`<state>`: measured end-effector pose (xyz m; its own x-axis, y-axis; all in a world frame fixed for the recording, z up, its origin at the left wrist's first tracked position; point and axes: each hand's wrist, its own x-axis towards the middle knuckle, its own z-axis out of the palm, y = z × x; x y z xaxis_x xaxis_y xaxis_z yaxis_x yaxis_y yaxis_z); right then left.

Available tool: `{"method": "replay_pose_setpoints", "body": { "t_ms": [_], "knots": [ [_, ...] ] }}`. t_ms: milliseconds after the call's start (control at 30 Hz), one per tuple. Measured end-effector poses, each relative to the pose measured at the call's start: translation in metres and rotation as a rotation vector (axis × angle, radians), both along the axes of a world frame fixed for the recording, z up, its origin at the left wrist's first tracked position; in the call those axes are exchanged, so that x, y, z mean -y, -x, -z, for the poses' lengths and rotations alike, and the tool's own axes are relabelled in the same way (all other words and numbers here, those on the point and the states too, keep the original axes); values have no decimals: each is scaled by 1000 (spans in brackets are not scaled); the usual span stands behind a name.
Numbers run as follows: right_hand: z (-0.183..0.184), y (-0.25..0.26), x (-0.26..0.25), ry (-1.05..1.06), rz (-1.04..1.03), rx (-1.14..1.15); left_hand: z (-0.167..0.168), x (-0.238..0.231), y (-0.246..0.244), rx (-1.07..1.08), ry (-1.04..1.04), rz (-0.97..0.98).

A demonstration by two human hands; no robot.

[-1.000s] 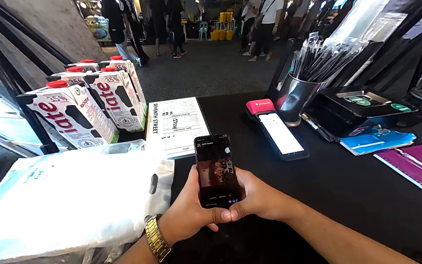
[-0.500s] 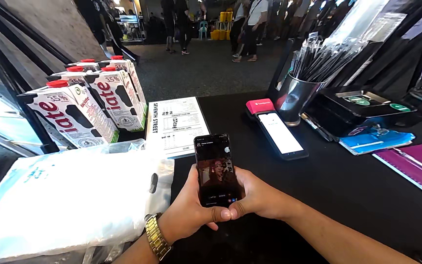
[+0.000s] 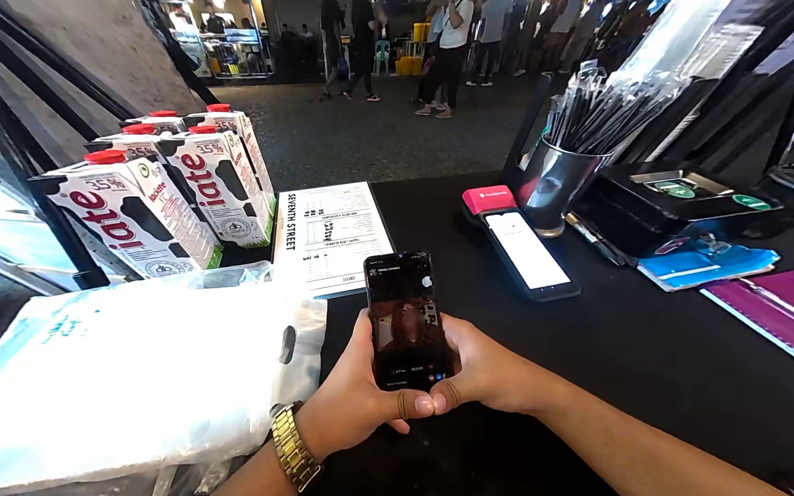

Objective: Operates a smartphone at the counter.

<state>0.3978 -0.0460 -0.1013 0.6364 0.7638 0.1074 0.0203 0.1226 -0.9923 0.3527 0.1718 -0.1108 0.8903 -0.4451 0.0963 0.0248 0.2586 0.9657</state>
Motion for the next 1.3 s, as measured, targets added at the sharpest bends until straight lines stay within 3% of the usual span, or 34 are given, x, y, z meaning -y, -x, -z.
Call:
{"method": "replay_pose_setpoints", "body": {
  "t_ms": [1300],
  "knots": [
    [1, -1, 0, -10, -7, 4, 0, -1, 0, 11, 3, 19]
  ]
}}
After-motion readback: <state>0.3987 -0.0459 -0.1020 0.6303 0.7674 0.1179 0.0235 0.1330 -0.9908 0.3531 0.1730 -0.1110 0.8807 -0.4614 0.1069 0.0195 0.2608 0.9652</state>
